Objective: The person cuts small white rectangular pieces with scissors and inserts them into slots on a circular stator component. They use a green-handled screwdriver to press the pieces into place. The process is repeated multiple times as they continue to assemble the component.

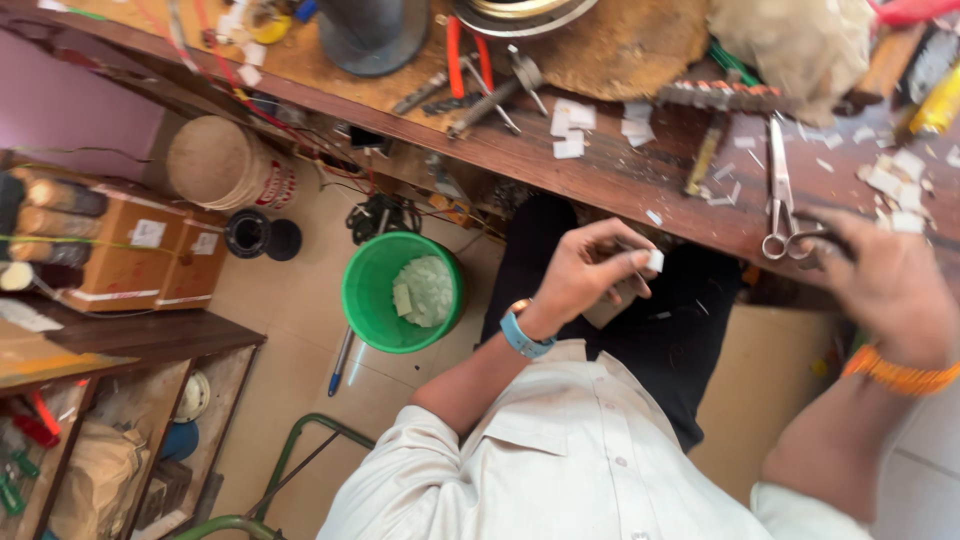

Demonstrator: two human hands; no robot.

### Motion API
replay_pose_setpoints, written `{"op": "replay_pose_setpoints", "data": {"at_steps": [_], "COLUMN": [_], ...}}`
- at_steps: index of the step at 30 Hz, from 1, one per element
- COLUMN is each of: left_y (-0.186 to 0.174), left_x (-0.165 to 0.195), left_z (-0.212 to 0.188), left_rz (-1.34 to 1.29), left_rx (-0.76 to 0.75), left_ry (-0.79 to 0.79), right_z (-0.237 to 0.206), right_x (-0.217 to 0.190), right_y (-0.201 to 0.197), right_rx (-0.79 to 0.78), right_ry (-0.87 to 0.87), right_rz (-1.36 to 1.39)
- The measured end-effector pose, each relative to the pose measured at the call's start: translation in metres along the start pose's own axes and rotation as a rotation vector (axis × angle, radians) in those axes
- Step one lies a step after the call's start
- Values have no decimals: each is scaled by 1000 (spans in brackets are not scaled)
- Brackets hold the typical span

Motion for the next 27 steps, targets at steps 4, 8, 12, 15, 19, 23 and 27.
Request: {"op": "replay_pose_setpoints", "data": {"at_steps": [4,8,12,15,19,23,27], "left_y": [9,18,19,17,23,33,36], "left_x": [7,0,-18,-28,-43,-48,-43], "left_z": [-5,-3,-9,-15,-21,-26,-28], "left_rz": [73,125,213,298,219,170,90], "left_rx": [20,3,19,39,63,72,39], "left_ry": [49,98,119,163,61,112,139], "right_z": [-16,-25,-36,-43,-51,-53,-51], "right_x": [-65,-107,-111,-108,-107,-108,-114], "right_y": [48,91,110,113,99,85,75], "right_rx": [274,492,602,556,457,454,492], "right_ry": [20,-28,25,26,-113,-213,-251], "right_rz": [761,911,955,981,675,607,621]}}
Point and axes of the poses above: each hand's wrist, its own z-axis towards the middle knuckle, its own y-axis out of the palm, x = y × z, the point moved 3 cm from there along z, towards the middle knuckle, and after that the axes turned 13 degrees about -y, right-handed, at the moved point
